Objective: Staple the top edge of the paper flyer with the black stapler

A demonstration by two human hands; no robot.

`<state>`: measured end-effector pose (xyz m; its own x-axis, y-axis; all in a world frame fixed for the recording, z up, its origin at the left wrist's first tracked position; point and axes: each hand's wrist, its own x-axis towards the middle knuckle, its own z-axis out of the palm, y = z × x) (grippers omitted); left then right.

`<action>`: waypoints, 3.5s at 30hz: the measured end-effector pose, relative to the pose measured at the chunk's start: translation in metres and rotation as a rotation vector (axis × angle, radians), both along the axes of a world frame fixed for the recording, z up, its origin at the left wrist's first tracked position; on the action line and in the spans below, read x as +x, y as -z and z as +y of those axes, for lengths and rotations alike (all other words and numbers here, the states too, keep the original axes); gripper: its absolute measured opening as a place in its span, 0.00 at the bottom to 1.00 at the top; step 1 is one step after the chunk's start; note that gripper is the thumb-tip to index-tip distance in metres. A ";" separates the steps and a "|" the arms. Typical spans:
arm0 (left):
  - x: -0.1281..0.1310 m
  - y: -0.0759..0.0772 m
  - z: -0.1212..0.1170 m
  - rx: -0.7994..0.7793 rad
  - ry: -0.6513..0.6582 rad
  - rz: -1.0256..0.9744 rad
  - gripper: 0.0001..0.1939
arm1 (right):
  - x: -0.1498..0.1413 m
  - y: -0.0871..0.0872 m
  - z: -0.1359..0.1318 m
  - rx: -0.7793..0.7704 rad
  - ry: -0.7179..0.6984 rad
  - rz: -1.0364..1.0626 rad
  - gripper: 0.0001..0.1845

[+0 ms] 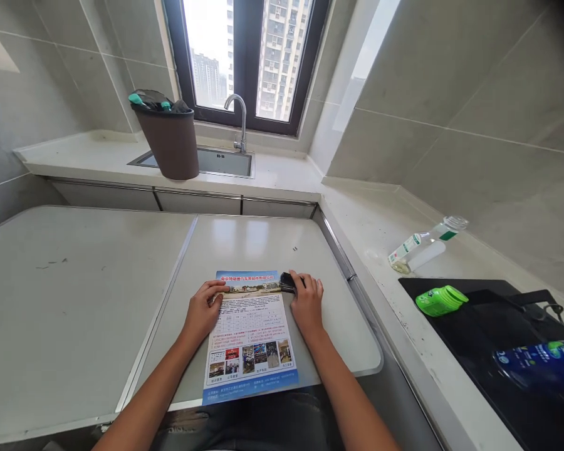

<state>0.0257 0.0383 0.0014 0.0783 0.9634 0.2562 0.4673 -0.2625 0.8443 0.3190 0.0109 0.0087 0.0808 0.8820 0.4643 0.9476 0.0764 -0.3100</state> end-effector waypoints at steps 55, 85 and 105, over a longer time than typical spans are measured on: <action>-0.179 0.003 0.066 -0.149 -0.614 0.902 0.34 | 0.058 0.003 0.102 -0.042 -0.250 0.093 0.19; -0.167 0.000 0.064 -0.079 -0.699 0.955 0.27 | -0.213 0.012 0.153 -0.297 -0.445 -0.016 0.32; -0.170 0.003 0.066 -0.044 -0.703 0.931 0.27 | -0.187 0.000 0.121 -0.236 -0.373 -0.025 0.06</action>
